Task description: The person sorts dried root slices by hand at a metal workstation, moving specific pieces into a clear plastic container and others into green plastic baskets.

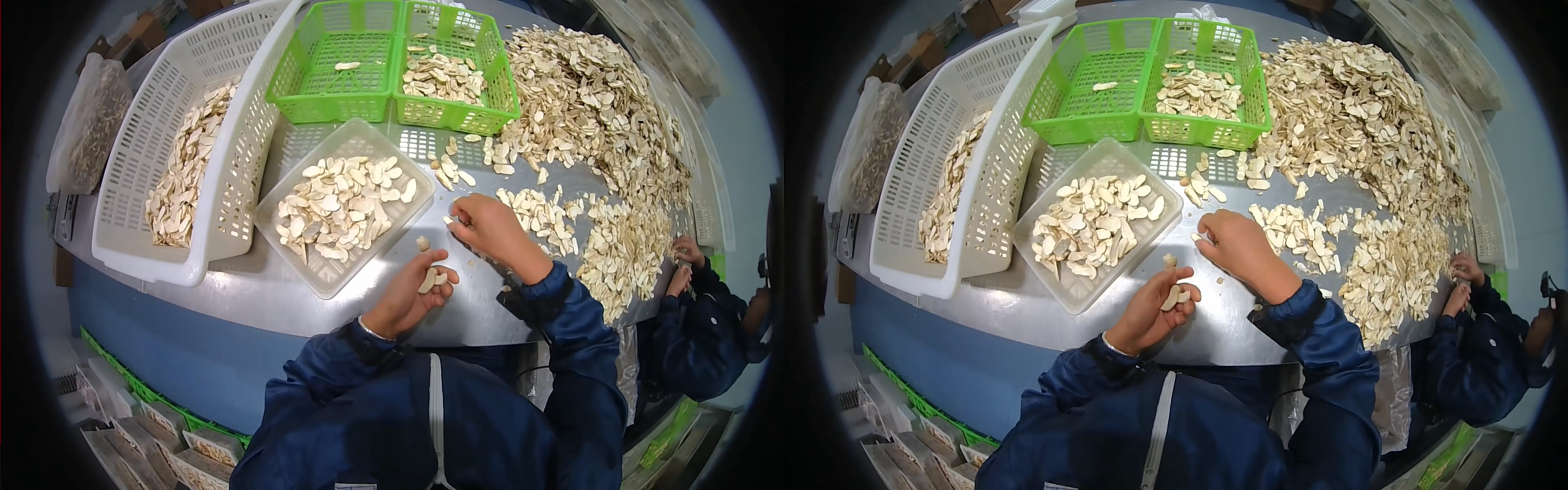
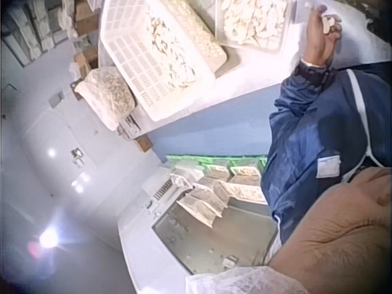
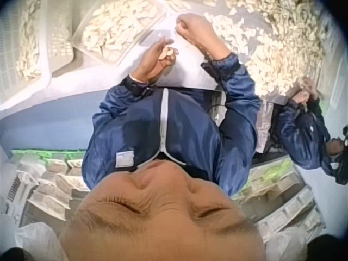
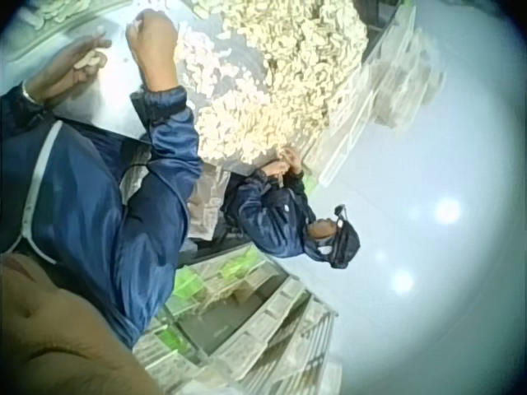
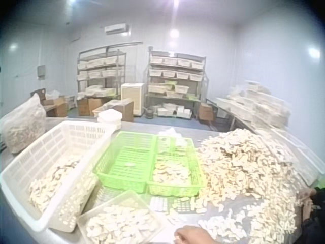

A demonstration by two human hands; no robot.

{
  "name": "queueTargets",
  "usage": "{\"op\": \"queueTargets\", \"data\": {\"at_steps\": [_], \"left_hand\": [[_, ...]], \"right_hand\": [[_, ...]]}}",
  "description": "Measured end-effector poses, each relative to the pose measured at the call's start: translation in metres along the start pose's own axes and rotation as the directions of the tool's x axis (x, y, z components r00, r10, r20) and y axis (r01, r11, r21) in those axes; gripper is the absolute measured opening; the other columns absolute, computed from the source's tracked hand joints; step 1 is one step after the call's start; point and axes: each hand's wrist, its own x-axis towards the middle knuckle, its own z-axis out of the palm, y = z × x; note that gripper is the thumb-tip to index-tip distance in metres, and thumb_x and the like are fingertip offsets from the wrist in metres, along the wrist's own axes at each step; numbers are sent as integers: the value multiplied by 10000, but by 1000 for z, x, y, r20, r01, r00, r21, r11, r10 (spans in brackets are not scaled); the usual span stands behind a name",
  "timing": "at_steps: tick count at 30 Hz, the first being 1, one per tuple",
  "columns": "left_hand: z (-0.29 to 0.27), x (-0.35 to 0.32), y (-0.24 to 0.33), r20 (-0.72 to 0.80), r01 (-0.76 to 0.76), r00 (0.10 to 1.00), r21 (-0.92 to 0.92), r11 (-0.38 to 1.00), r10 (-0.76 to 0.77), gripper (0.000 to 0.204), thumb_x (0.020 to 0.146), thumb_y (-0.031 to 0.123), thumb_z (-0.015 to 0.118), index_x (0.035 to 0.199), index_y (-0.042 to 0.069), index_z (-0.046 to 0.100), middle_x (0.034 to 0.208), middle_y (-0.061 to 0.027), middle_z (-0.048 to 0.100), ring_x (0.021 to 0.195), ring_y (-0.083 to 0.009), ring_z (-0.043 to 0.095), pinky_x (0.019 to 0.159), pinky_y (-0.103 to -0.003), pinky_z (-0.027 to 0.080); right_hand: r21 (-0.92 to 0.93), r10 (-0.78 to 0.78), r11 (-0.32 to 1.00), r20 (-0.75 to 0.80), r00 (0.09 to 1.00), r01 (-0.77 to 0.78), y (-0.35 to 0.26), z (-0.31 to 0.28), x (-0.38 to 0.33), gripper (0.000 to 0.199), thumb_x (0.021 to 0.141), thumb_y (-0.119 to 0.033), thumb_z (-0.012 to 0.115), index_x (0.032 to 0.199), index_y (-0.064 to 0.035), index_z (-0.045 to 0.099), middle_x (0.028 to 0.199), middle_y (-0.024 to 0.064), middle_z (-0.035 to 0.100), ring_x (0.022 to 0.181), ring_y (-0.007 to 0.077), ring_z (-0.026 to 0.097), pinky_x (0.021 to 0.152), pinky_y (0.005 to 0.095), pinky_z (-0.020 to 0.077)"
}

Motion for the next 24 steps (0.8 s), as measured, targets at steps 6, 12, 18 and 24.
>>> {"op": "queueTargets", "data": {"at_steps": [6,12,18,24], "left_hand": [[-6,-3,-3,32,11,999,79,997,-13,297,1011,271,405,1216,64,462,902,-85,614,712,-129,574,578,-219,461],[-10,-7,4,-14,-32,999,26,999,32,298,1008,262,384,1197,50,471,907,-104,617,701,-142,560,579,-226,458],[-15,-7,4,-10,-56,998,70,996,57,337,1017,316,335,1161,67,511,916,-91,619,707,-140,553,581,-223,444],[-9,-9,2,-57,-104,992,71,992,108,345,1018,350,320,1040,89,544,892,-57,592,662,-113,524,511,-200,399]], "right_hand": [[-234,-219,955,-131,967,184,2,15,2,141,772,-135,645,896,-80,605,798,96,588,799,310,597,663,415,493],[-182,-168,973,-150,974,140,4,17,1,97,790,-105,586,876,-62,578,798,137,594,778,345,594,680,437,486],[-13,-164,986,-133,977,164,-1,18,-2,59,800,-102,586,828,-51,586,798,149,582,730,351,584,668,421,489],[232,-308,911,-170,936,342,-34,20,-18,88,794,-117,633,827,-45,592,788,108,565,767,277,592,662,349,482]]}}
